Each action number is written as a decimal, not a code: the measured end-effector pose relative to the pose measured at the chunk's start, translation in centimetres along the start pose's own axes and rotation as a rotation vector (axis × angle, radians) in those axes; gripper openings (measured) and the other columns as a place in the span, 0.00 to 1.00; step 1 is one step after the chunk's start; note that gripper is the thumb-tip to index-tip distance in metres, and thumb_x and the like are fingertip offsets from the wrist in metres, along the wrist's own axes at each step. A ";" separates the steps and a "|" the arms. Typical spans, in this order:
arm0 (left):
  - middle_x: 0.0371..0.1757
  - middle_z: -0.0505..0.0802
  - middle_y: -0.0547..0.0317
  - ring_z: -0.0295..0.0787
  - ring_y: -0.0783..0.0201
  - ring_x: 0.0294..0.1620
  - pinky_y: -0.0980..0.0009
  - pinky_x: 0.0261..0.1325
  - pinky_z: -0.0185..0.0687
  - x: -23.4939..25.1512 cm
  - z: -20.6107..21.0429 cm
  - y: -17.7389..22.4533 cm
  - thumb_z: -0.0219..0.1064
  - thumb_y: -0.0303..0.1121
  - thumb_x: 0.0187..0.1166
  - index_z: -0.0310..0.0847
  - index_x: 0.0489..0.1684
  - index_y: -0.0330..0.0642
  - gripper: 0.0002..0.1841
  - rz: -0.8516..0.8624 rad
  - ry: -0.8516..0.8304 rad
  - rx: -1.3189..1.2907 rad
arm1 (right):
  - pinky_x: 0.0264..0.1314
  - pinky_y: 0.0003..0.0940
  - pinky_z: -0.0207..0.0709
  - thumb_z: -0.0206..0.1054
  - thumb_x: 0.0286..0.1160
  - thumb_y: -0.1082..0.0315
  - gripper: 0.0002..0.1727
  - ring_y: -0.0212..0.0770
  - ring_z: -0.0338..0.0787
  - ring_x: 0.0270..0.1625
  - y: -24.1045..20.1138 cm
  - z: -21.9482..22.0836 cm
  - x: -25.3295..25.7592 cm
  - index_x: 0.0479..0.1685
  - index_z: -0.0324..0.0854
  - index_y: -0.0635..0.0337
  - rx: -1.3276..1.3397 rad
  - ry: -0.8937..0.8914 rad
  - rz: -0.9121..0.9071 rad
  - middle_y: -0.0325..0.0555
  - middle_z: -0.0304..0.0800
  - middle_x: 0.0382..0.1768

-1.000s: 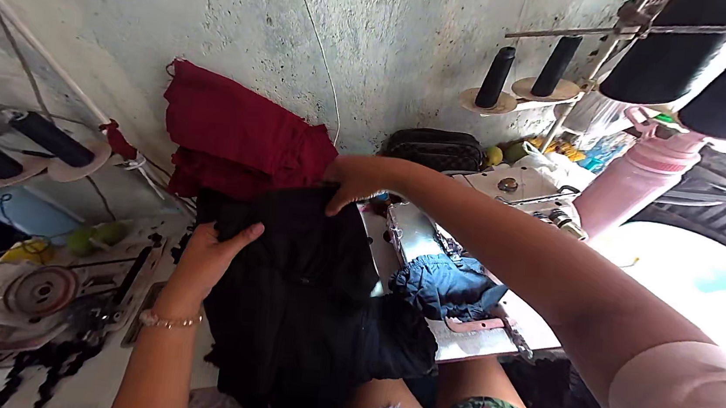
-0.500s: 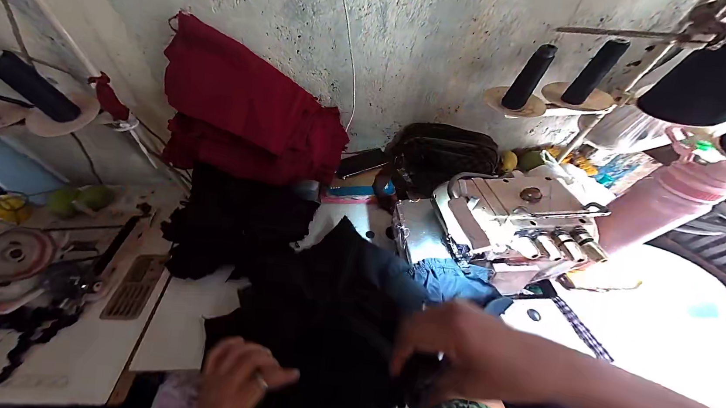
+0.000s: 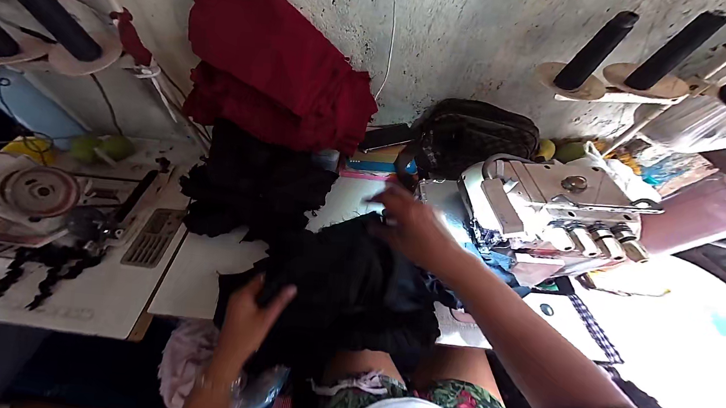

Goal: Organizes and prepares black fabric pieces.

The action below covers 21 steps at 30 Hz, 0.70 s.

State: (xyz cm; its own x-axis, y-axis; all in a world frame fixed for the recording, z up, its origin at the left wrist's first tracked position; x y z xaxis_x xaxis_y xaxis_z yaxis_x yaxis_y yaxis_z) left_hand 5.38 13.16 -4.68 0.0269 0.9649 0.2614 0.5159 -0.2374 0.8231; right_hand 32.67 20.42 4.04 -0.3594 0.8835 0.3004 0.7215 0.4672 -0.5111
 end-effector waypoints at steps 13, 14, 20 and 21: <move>0.75 0.83 0.35 0.75 0.29 0.76 0.24 0.72 0.60 6.5 1.3 -0.5 0.73 0.58 0.71 0.76 0.78 0.37 0.41 0.141 -0.030 0.492 | 0.57 0.68 0.78 0.68 0.80 0.62 0.18 0.66 0.89 0.60 2.5 12.5 -1.9 0.63 0.87 0.62 0.023 -0.447 0.077 0.64 0.87 0.61; 0.76 0.84 0.40 0.73 0.31 0.79 0.22 0.75 0.54 6.2 2.0 0.7 0.75 0.62 0.66 0.79 0.77 0.42 0.42 0.209 -0.084 0.524 | 0.58 0.69 0.78 0.67 0.80 0.63 0.17 0.65 0.89 0.60 2.1 11.9 -1.2 0.61 0.87 0.63 0.036 -0.429 0.066 0.64 0.88 0.60; 0.55 0.95 0.44 0.89 0.39 0.64 0.24 0.83 0.42 8.9 6.0 3.9 0.72 0.39 0.78 0.90 0.59 0.40 0.17 0.270 -0.430 0.700 | 0.42 0.57 0.86 0.72 0.73 0.65 0.14 0.58 0.94 0.48 0.5 7.6 -0.3 0.55 0.90 0.58 0.005 0.069 -0.077 0.57 0.91 0.55; 0.55 0.94 0.43 0.89 0.41 0.63 0.29 0.83 0.51 9.8 5.8 4.8 0.68 0.37 0.81 0.90 0.60 0.39 0.15 0.231 -0.504 0.705 | 0.37 0.52 0.87 0.73 0.72 0.64 0.15 0.55 0.94 0.44 0.3 6.9 -1.3 0.55 0.90 0.57 0.001 0.197 -0.138 0.56 0.91 0.53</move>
State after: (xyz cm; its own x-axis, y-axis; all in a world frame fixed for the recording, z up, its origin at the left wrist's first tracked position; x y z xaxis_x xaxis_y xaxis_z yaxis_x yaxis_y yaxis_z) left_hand 13.15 22.10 -1.09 0.4821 0.8761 -0.0067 0.8527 -0.4674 0.2334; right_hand 29.26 19.66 -2.11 -0.3326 0.7876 0.5187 0.6725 0.5836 -0.4551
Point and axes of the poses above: each hand's wrist, its own x-axis towards the middle knuckle, its own z-axis out of the palm, y = z × x, the point moved 5 cm from there along x, towards the middle knuckle
